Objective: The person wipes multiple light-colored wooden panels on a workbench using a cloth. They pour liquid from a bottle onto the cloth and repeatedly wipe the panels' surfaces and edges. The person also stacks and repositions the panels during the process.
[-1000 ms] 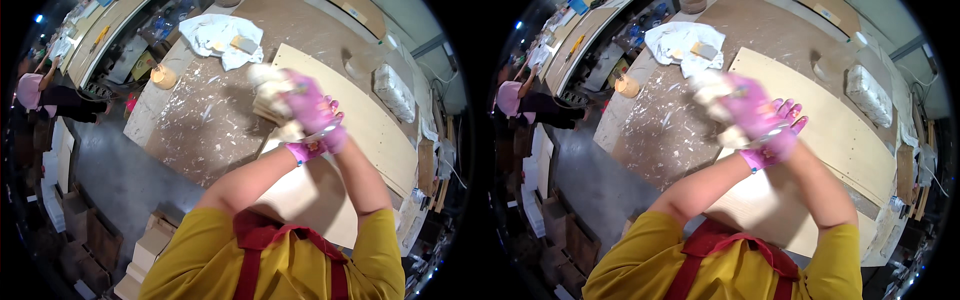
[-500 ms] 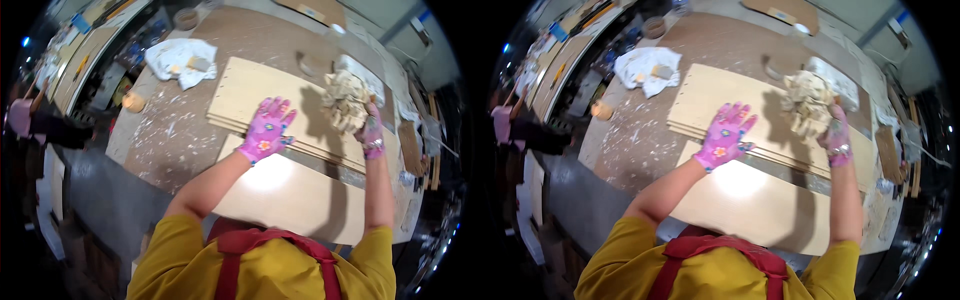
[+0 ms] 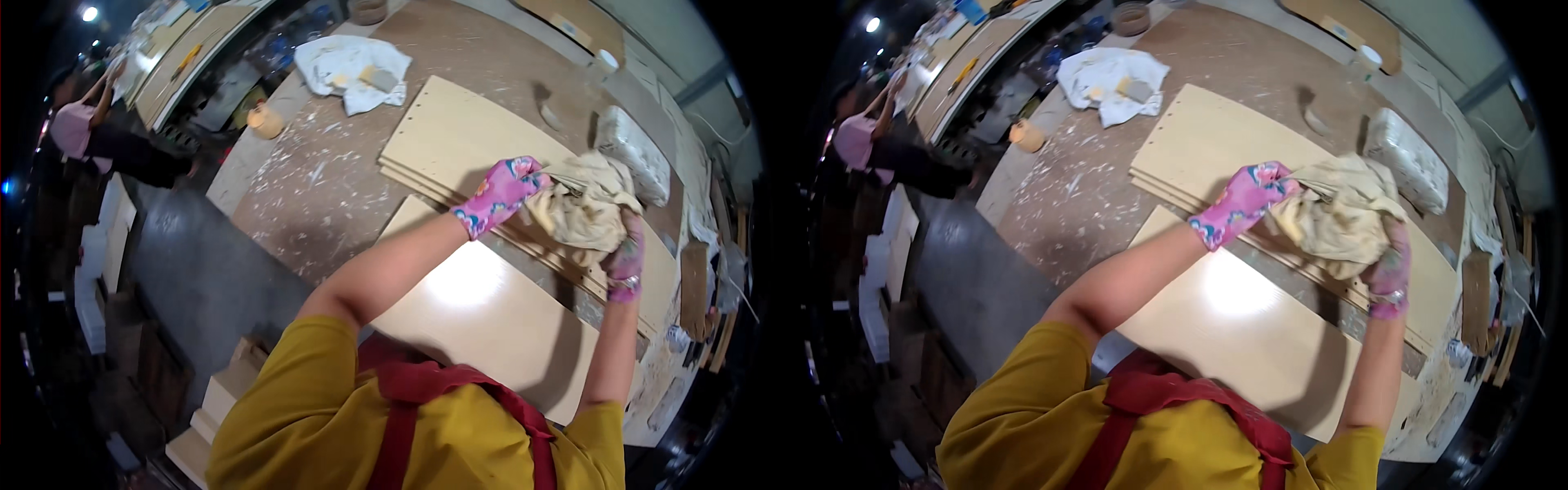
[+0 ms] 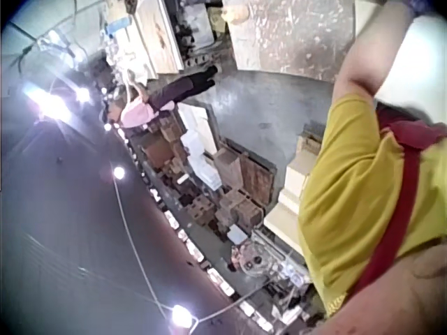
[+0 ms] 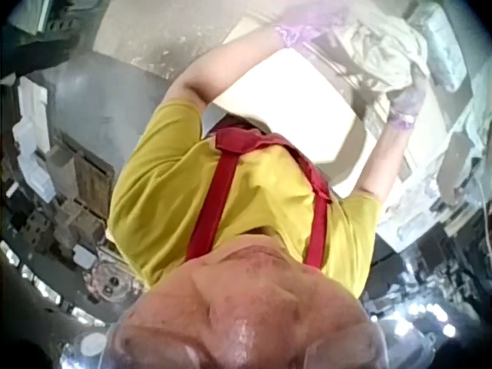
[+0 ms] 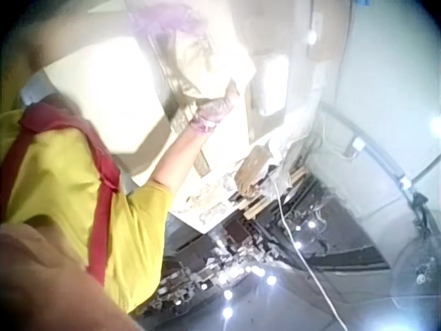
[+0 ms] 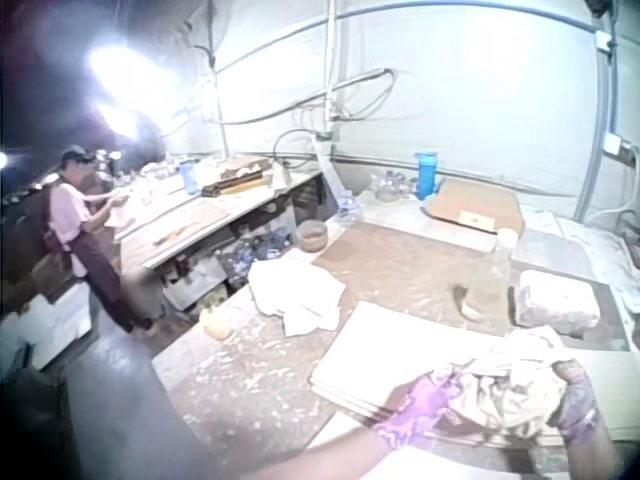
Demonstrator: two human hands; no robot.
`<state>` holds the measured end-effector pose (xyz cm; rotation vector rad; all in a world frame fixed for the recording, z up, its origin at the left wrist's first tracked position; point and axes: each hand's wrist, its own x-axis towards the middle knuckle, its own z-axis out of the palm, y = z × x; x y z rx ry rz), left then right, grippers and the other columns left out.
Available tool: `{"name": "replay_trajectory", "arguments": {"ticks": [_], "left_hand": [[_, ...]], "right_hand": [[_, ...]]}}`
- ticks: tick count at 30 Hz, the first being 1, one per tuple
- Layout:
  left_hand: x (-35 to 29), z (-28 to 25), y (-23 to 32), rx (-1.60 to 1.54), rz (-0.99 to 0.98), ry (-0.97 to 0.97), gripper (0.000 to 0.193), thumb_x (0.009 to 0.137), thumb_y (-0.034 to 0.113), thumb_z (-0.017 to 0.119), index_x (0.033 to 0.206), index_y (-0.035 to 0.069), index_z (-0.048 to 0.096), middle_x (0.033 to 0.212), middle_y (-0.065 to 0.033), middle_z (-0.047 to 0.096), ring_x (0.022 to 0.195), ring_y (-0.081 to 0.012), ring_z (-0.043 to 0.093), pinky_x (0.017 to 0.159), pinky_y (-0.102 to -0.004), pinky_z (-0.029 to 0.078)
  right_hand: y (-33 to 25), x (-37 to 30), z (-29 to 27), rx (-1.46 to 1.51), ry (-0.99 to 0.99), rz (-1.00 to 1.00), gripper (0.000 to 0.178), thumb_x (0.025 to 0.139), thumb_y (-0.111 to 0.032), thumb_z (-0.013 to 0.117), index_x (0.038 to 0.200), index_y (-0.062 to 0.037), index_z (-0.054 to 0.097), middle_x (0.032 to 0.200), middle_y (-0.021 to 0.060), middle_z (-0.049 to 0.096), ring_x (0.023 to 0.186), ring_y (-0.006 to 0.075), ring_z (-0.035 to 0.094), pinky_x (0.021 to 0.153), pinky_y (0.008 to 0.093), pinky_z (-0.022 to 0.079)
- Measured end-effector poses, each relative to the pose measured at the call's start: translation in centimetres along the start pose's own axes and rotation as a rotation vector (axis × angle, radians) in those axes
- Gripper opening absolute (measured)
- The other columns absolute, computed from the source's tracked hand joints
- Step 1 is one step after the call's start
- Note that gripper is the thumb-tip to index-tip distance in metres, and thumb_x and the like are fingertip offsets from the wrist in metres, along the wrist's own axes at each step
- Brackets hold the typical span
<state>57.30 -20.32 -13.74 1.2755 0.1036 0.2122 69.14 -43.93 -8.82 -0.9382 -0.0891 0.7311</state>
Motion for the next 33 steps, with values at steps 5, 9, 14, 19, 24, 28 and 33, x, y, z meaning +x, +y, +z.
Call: {"name": "replay_trajectory", "arguments": {"ticks": [5,9,14,19,24,28,33], "left_hand": [[0.9,-1.0,-0.6,-0.433,0.135,-0.068,0.023,0.098,0.03,0.054,0.102,0.009,0.062,0.09,0.0045,0.058,0.078,-0.0058,0.049,0.073,-0.0257,0.043],[-1.5,1.6,6.0,-0.896,-0.16,-0.137,0.018,0.099,0.024,0.051,0.107,0.012,0.06,0.093,0.0045,0.061,0.073,-0.0052,0.051,0.066,-0.0202,0.042],[0.4,4.2,6.9,-0.501,-0.428,-0.04,0.006,0.093,0.009,0.051,0.092,0.01,0.058,0.089,0.0021,0.059,0.073,-0.0055,0.053,0.065,-0.021,0.047],[-0.3,6.9,8.3,0.211,0.141,-0.494,0.013,0.091,0.013,0.057,0.099,0.004,0.063,0.087,-0.0024,0.064,0.077,-0.0088,0.059,0.069,-0.0253,0.05],[0.1,0.4,7.8,0.583,0.224,-0.121,0.021,0.085,0.01,0.063,0.104,0.003,0.063,0.095,-0.0065,0.066,0.081,-0.0182,0.063,0.073,-0.0314,0.052],[0.4,-2.1,6.0,0.304,-0.027,0.093,0.038,0.089,0.02,0.064,0.125,0.014,0.054,0.108,-0.004,0.059,0.087,-0.0224,0.061,0.075,-0.0368,0.053],[-5.0,2.4,3.1,-0.755,-0.456,-0.414,0.065,0.091,0.032,0.063,0.144,0.013,0.03,0.137,-0.0092,0.041,0.123,-0.0249,0.043,0.102,-0.0432,0.039]], "right_hand": [[-0.4,-2.7,-7.4,-0.297,-0.031,-0.116,0.041,0.099,-0.025,0.041,0.128,0.0019,0.049,0.122,0.015,0.059,0.103,0.0202,0.06,0.089,0.033,0.05],[-1.5,-6.3,-5.9,-0.379,0.041,-0.01,0.063,0.092,-0.039,0.055,0.143,-0.0063,0.037,0.131,0.0091,0.053,0.103,0.0177,0.058,0.083,0.0301,0.049],[-0.9,-7.6,-2.4,-0.65,0.072,-0.337,0.076,0.09,-0.035,0.056,0.152,-0.0128,0.018,0.146,0.007,0.041,0.124,0.0174,0.048,0.099,0.033,0.04],[4.4,-7.6,-1.3,-0.11,-0.339,-0.015,0.057,0.093,-0.019,0.058,0.144,-0.0104,0.036,0.126,0.0048,0.058,0.119,0.0154,0.053,0.106,0.0324,0.035],[2.0,-8.8,3.8,-0.214,0.027,-0.088,0.032,0.09,-0.013,0.061,0.119,-0.0012,0.054,0.105,0.0056,0.063,0.094,0.0138,0.06,0.084,0.0277,0.048],[-1.3,-10.0,1.0,-0.578,0.08,-0.206,0.033,0.095,-0.019,0.056,0.121,0.0013,0.053,0.11,0.0066,0.063,0.103,0.0135,0.059,0.095,0.027,0.043],[1.6,-10.7,5.8,-0.512,0.075,-0.331,0.031,0.096,-0.019,0.055,0.118,0.0024,0.057,0.108,0.0078,0.065,0.099,0.0142,0.061,0.087,0.0286,0.049]]}}
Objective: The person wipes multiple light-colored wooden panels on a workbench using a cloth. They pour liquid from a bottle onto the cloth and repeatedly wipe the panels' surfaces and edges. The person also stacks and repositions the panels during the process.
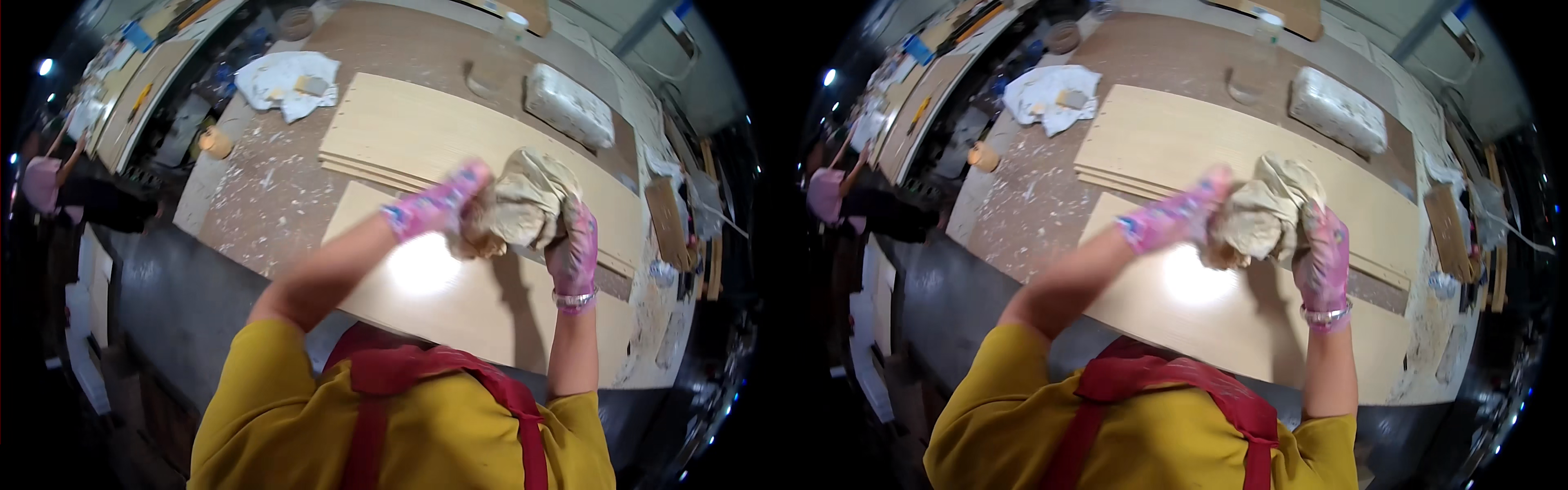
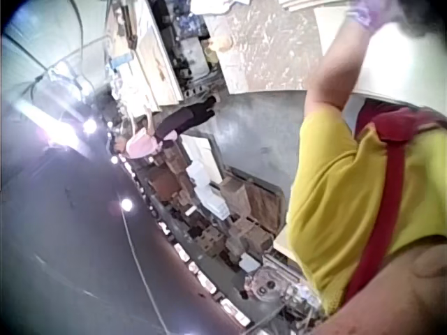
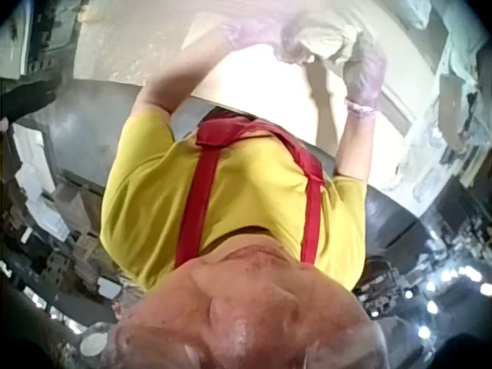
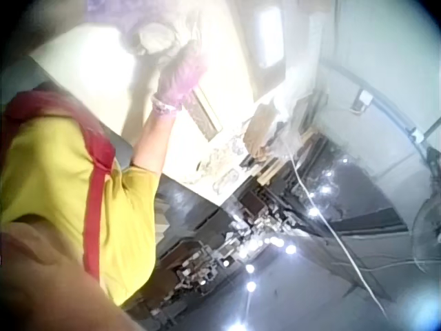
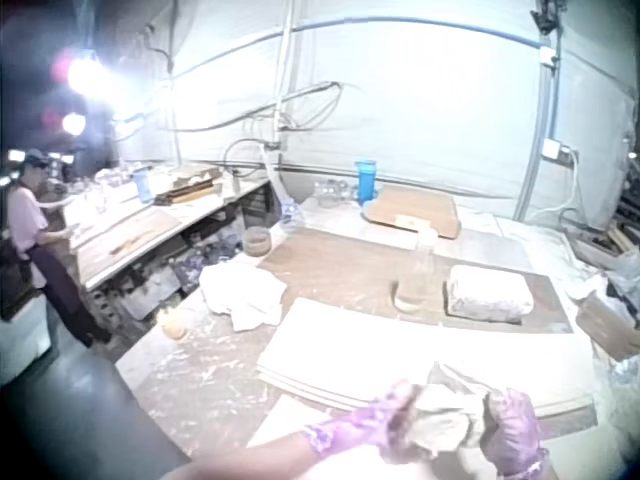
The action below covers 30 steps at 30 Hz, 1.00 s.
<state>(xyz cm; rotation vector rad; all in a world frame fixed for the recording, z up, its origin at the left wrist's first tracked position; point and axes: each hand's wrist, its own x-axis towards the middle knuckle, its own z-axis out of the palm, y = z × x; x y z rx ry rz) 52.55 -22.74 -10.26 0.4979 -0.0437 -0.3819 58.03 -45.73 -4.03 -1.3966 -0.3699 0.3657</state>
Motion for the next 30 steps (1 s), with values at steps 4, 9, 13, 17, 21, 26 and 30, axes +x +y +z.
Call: {"name": "replay_trajectory", "arguments": {"ticks": [4,9,13,17,21,26,30], "left_hand": [[0.1,3.3,-2.5,-0.124,0.144,0.033,0.051,0.095,0.038,0.056,0.134,0.007,0.044,0.131,-0.0087,0.054,0.121,-0.0203,0.053,0.104,-0.035,0.045],[1.9,4.3,-2.2,-0.192,0.146,0.103,0.045,0.093,0.039,0.059,0.123,0.006,0.054,0.11,-0.0043,0.064,0.098,-0.0159,0.065,0.086,-0.0331,0.055],[1.3,4.0,-0.2,-0.114,0.275,0.098,0.042,0.092,0.034,0.062,0.123,0.006,0.054,0.109,-0.0051,0.064,0.097,-0.0138,0.064,0.084,-0.0304,0.055],[4.2,3.0,-0.2,0.34,0.322,0.268,0.032,0.091,0.019,0.064,0.119,0.005,0.058,0.102,-0.0023,0.064,0.088,-0.0094,0.063,0.075,-0.0256,0.054],[5.3,2.8,2.0,0.631,0.178,0.304,0.024,0.092,0.009,0.062,0.114,0.0,0.058,0.097,-0.0013,0.063,0.086,-0.0075,0.06,0.071,-0.0228,0.052],[4.3,-2.9,6.3,0.713,0.55,0.484,0.044,0.09,0.018,0.064,0.128,0.002,0.052,0.11,-0.0021,0.061,0.095,-0.0082,0.057,0.081,-0.0199,0.047],[3.5,-8.0,5.9,2.325,0.637,0.733,0.049,0.089,0.035,0.059,0.131,0.011,0.053,0.131,-0.0083,0.055,0.126,-0.0231,0.047,0.107,-0.0363,0.033]], "right_hand": [[1.8,-1.3,0.9,0.228,0.146,0.002,0.032,0.094,-0.013,0.057,0.121,0.0042,0.055,0.112,0.0099,0.063,0.101,0.0164,0.061,0.089,0.0295,0.05],[7.3,-1.5,-2.1,0.58,0.287,0.079,0.039,0.095,-0.012,0.053,0.131,0.0003,0.046,0.128,0.0148,0.055,0.119,0.0267,0.054,0.101,0.0448,0.046],[6.3,-0.4,-1.2,0.702,0.255,0.172,0.051,0.097,-0.024,0.05,0.141,-0.001,0.036,0.137,0.0168,0.049,0.126,0.029,0.048,0.101,0.0498,0.044],[6.9,-0.4,-0.9,0.842,-0.141,0.268,0.066,0.094,-0.043,0.052,0.143,-0.0026,0.034,0.14,0.0169,0.047,0.127,0.0333,0.046,0.104,0.0512,0.041],[9.4,1.1,0.4,0.598,-0.053,0.258,0.063,0.091,-0.041,0.056,0.139,-0.0032,0.04,0.135,0.0182,0.051,0.119,0.0343,0.053,0.1,0.0502,0.046],[4.9,6.3,-3.8,0.66,-0.026,0.326,0.056,0.09,-0.038,0.054,0.133,-0.003,0.046,0.128,0.0153,0.057,0.109,0.0308,0.06,0.091,0.0453,0.052],[-5.6,16.0,-3.7,0.224,0.03,-0.047,0.05,0.093,-0.032,0.055,0.13,0.0004,0.047,0.119,0.0158,0.062,0.096,0.0236,0.066,0.08,0.0354,0.057]]}}
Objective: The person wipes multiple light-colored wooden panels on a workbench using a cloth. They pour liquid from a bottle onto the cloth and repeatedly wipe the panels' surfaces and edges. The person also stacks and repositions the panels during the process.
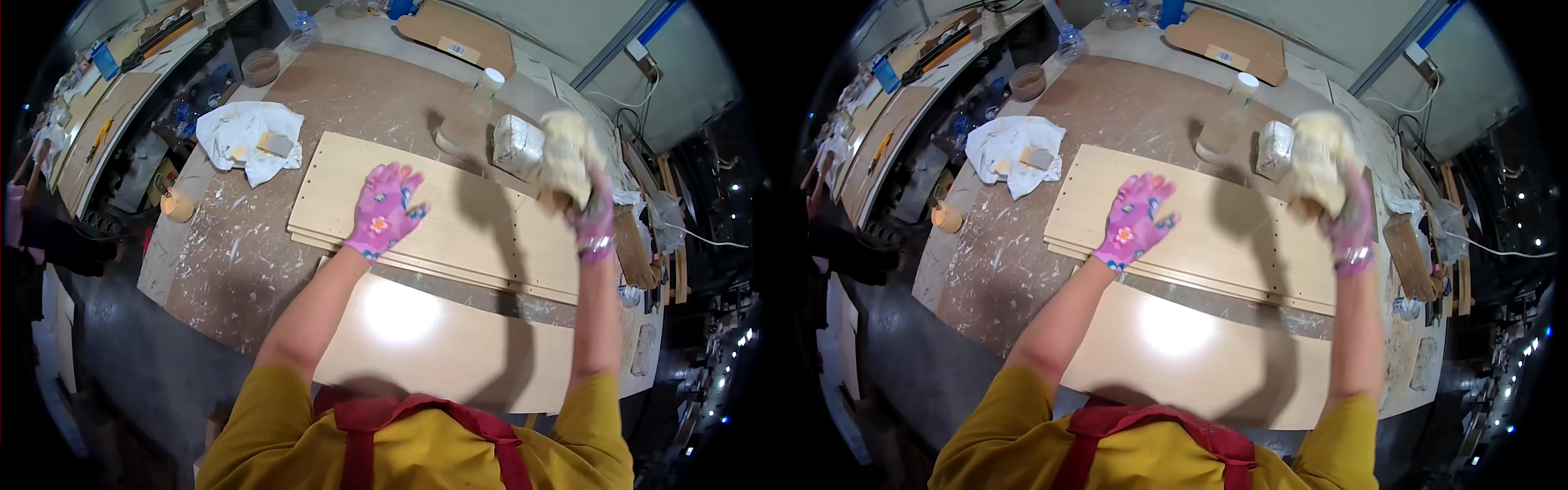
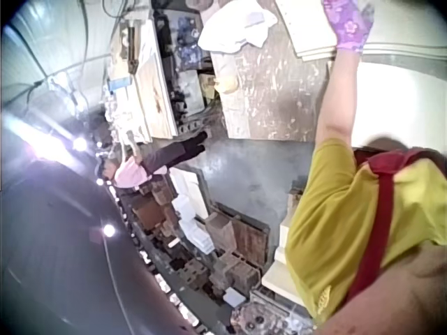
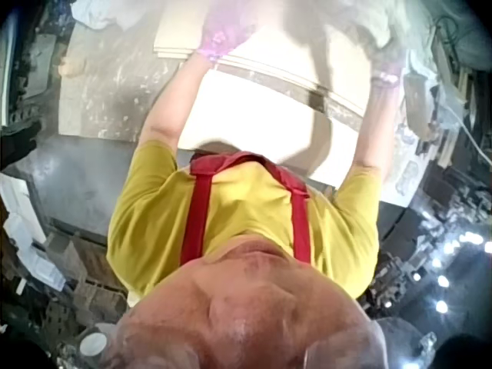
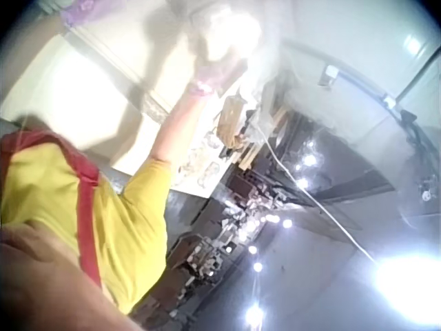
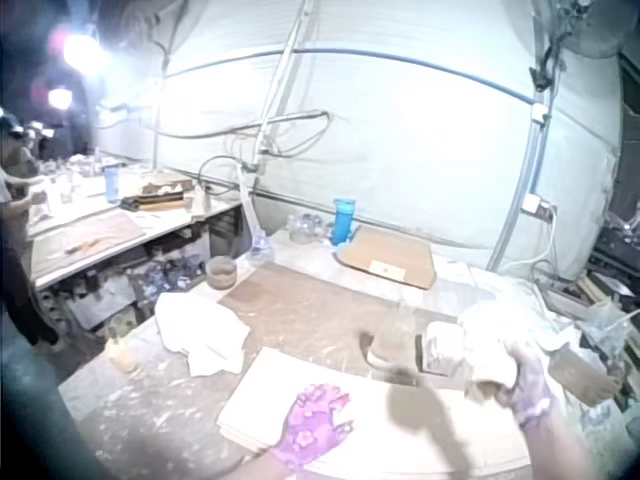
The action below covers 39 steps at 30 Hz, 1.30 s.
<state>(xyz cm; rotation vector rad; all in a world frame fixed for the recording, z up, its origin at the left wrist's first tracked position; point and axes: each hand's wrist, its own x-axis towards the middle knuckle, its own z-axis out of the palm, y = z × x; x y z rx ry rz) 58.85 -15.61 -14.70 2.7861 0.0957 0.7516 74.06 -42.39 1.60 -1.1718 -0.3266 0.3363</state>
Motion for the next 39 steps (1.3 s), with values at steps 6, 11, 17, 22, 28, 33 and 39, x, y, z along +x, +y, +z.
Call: {"name": "replay_trajectory", "arguments": {"ticks": [6,11,17,22,28,33,39], "left_hand": [[0.1,0.6,0.6,-0.052,0.023,-0.077,0.05,0.086,0.042,0.059,0.129,0.016,0.058,0.138,-0.0083,0.049,0.134,-0.0274,0.038,0.113,-0.0426,0.023],[-0.1,0.1,0.4,-0.062,-0.001,-0.118,0.051,0.086,0.042,0.059,0.13,0.016,0.056,0.139,-0.0078,0.049,0.135,-0.0263,0.037,0.114,-0.0422,0.022],[0.3,0.6,0.1,-0.122,-0.04,-0.124,0.051,0.088,0.039,0.059,0.132,0.013,0.053,0.141,-0.0093,0.047,0.134,-0.0262,0.039,0.114,-0.0386,0.023],[0.6,0.2,0.1,-0.377,-0.207,0.017,0.074,0.086,0.039,0.063,0.147,0.011,0.031,0.143,-0.0126,0.043,0.133,-0.0284,0.039,0.112,-0.04,0.028],[5.2,-5.8,5.3,-0.678,-0.007,0.351,0.101,0.065,0.04,0.082,0.146,0.008,0.031,0.138,-0.0161,0.045,0.123,-0.0301,0.048,0.102,-0.0403,0.041],[4.2,-8.6,7.0,-0.521,0.045,0.107,0.089,0.065,0.03,0.082,0.14,0.008,0.04,0.113,-0.0127,0.061,0.099,-0.0291,0.061,0.088,-0.0405,0.049],[1.8,-11.4,6.5,0.082,0.28,-0.186,0.082,0.065,0.022,0.081,0.138,0.015,0.046,0.099,-0.0126,0.06,0.093,-0.0295,0.06,0.082,-0.0389,0.048]], "right_hand": [[-2.2,16.5,5.7,-1.438,0.044,-0.961,0.048,0.085,-0.012,0.057,0.13,-0.0032,0.047,0.113,0.0246,0.06,0.103,0.0368,0.06,0.09,0.044,0.048],[5.8,17.6,8.5,-1.771,-0.273,-0.506,0.055,0.08,-0.031,0.067,0.13,-0.0155,0.05,0.125,0.0229,0.051,0.107,0.0397,0.059,0.091,0.0432,0.048],[4.4,13.4,6.7,-1.64,-0.229,-0.478,0.045,0.079,-0.03,0.069,0.121,-0.0174,0.056,0.11,0.0181,0.057,0.099,0.0383,0.06,0.086,0.0435,0.049],[-0.2,6.0,9.6,-1.533,-0.357,-0.773,0.042,0.079,-0.022,0.07,0.118,-0.013,0.057,0.104,0.0156,0.06,0.098,0.0349,0.059,0.084,0.0414,0.049],[-6.7,-2.5,12.1,-0.976,-0.527,-0.563,0.052,0.072,-0.014,0.063,0.121,0.0022,0.053,0.097,0.0127,0.056,0.089,0.0213,0.055,0.08,0.0313,0.048],[-2.4,-5.7,7.4,-0.914,-0.226,-0.733,0.044,0.08,-0.022,0.071,0.117,-0.0051,0.057,0.107,0.0134,0.062,0.094,0.0286,0.059,0.082,0.0344,0.049],[8.1,-10.6,0.4,0.564,0.031,0.148,0.038,0.099,-0.018,0.047,0.133,-0.0016,0.043,0.126,0.0127,0.056,0.112,0.0235,0.058,0.097,0.0375,0.049]]}}
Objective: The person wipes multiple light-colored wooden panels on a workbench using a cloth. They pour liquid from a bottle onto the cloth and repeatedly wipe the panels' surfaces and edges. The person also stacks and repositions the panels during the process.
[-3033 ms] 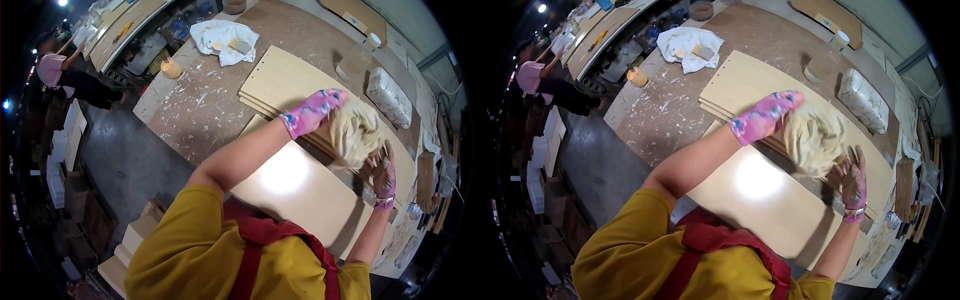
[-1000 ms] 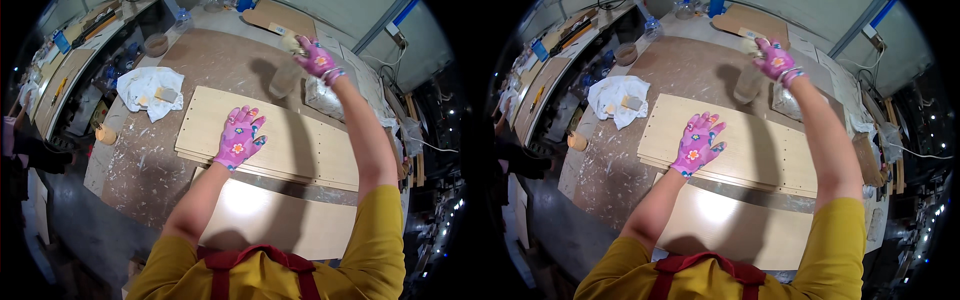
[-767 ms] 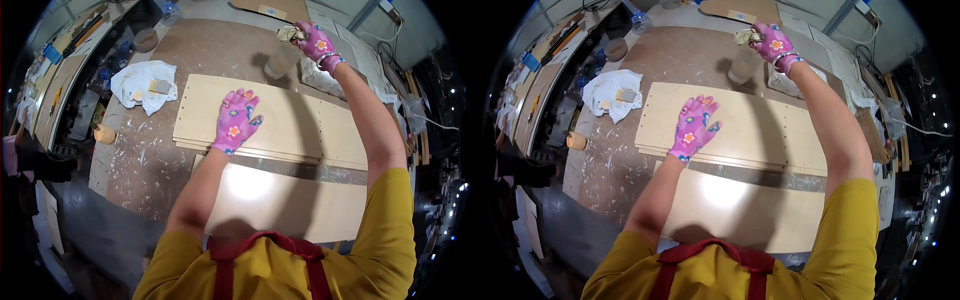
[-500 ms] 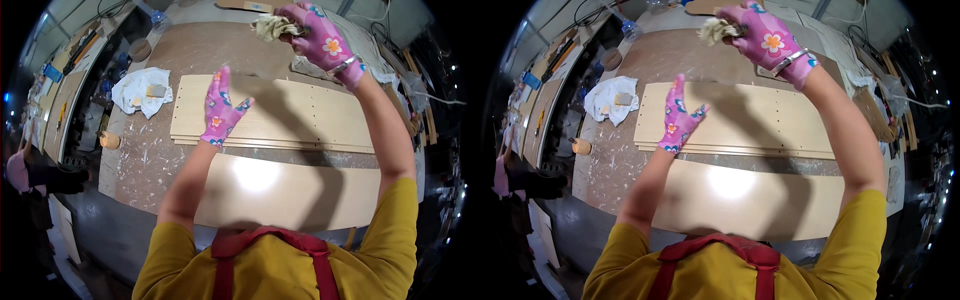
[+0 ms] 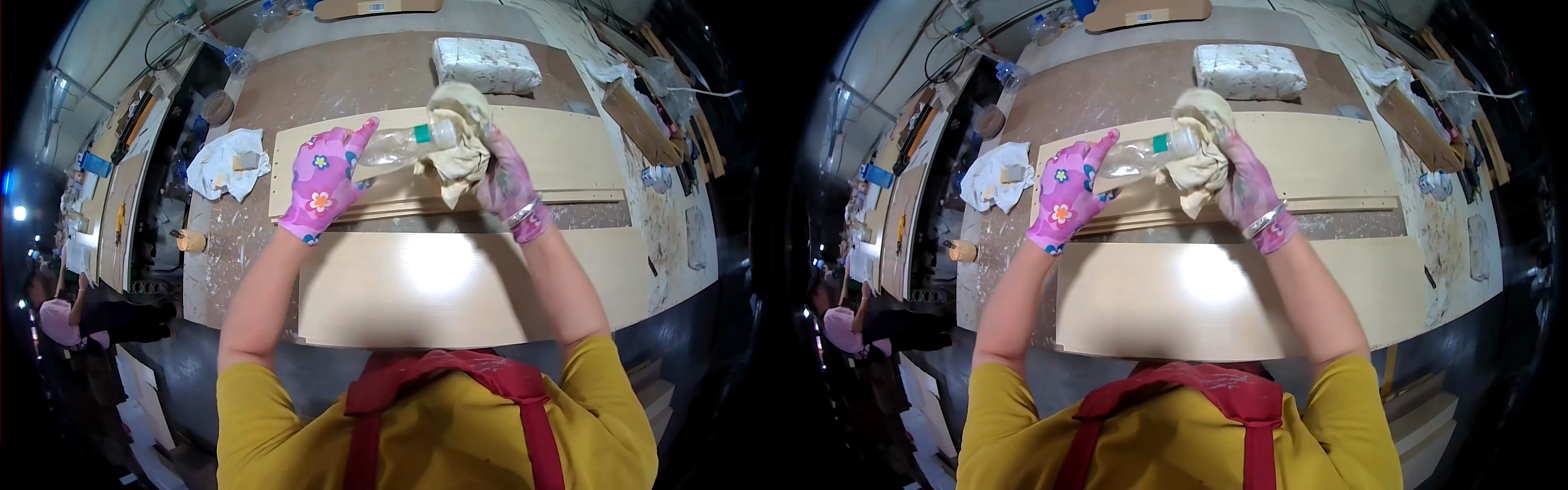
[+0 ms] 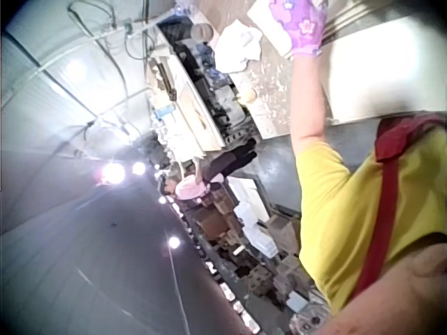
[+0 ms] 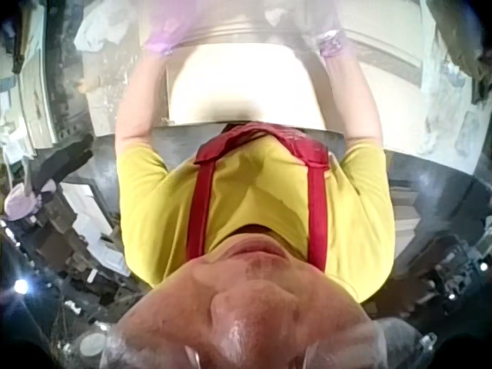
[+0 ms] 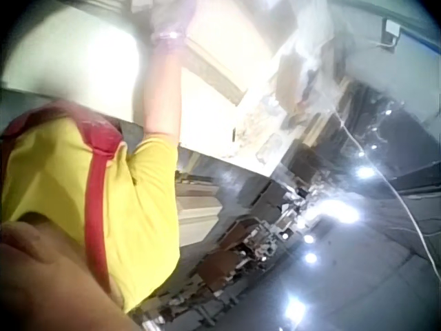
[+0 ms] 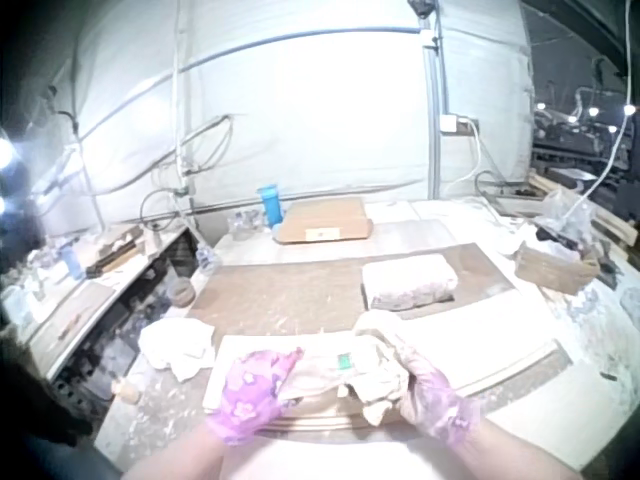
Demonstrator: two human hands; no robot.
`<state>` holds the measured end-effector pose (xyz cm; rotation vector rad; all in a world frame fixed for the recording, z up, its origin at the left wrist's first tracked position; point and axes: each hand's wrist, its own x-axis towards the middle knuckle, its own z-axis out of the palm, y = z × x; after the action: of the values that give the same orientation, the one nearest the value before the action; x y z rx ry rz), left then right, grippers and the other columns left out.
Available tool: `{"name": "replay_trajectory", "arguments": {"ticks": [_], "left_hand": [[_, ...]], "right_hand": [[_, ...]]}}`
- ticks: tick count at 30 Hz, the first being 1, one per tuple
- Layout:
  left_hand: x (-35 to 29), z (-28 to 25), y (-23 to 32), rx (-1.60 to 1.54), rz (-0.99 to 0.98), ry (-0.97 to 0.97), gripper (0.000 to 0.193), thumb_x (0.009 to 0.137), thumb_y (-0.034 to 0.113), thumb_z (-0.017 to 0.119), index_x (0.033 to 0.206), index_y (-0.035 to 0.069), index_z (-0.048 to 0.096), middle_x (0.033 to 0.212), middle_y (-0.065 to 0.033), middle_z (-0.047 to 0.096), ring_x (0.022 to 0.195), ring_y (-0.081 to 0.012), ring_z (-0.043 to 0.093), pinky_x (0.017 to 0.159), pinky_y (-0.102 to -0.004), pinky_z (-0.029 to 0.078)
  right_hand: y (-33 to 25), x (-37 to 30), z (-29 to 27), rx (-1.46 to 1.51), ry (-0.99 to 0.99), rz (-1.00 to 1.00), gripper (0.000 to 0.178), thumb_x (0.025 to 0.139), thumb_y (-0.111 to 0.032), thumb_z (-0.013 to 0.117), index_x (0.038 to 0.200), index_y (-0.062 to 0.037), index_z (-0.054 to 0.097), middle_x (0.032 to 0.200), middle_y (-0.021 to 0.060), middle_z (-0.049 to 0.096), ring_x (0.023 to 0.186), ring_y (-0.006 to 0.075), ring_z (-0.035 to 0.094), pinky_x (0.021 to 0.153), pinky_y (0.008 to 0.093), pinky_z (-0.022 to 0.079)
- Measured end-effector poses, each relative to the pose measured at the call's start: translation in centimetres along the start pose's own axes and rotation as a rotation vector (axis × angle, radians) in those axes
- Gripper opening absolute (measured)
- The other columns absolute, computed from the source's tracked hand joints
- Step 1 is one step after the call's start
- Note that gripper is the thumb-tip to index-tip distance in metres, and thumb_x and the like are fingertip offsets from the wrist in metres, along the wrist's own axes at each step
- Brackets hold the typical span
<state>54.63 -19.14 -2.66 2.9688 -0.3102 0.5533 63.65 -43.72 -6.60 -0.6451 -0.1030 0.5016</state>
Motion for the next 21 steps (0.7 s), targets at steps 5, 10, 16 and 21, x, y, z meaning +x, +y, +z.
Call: {"name": "replay_trajectory", "arguments": {"ticks": [5,10,16,21], "left_hand": [[-0.3,-2.9,0.8,0.195,0.033,-0.136,0.084,0.063,0.018,0.081,0.139,0.018,0.046,0.104,-0.0093,0.06,0.098,-0.0281,0.058,0.084,-0.0406,0.046],[0.5,-4.2,2.9,0.249,0.234,-0.124,0.073,0.065,0.008,0.073,0.134,0.019,0.052,0.094,-0.0079,0.059,0.092,-0.0267,0.059,0.077,-0.0393,0.048],[0.8,-5.1,3.5,0.325,0.312,-0.069,0.062,0.069,0.003,0.065,0.129,0.018,0.056,0.088,-0.0082,0.059,0.085,-0.0266,0.059,0.072,-0.0387,0.049],[0.8,-6.1,3.9,0.34,0.347,-0.079,0.058,0.071,0.002,0.062,0.127,0.018,0.057,0.088,-0.0082,0.059,0.083,-0.0262,0.059,0.073,-0.0386,0.049]], "right_hand": [[1.6,-2.4,-3.3,0.297,0.034,0.104,0.039,0.101,-0.018,0.042,0.136,-0.0011,0.041,0.13,0.0165,0.053,0.119,0.0287,0.055,0.103,0.0425,0.045],[1.6,-3.3,-3.1,0.325,0.018,0.089,0.042,0.102,-0.025,0.034,0.136,-0.001,0.04,0.134,0.0172,0.051,0.123,0.0315,0.052,0.107,0.0466,0.041],[1.2,-4.4,-4.2,0.387,0.008,0.122,0.043,0.101,-0.026,0.036,0.138,-0.0023,0.039,0.135,0.0174,0.051,0.123,0.0323,0.051,0.107,0.0473,0.04],[1.6,-4.4,-5.2,0.47,0.008,0.125,0.046,0.101,-0.028,0.036,0.14,-0.0041,0.037,0.136,0.0172,0.05,0.124,0.0325,0.05,0.107,0.0492,0.039]]}}
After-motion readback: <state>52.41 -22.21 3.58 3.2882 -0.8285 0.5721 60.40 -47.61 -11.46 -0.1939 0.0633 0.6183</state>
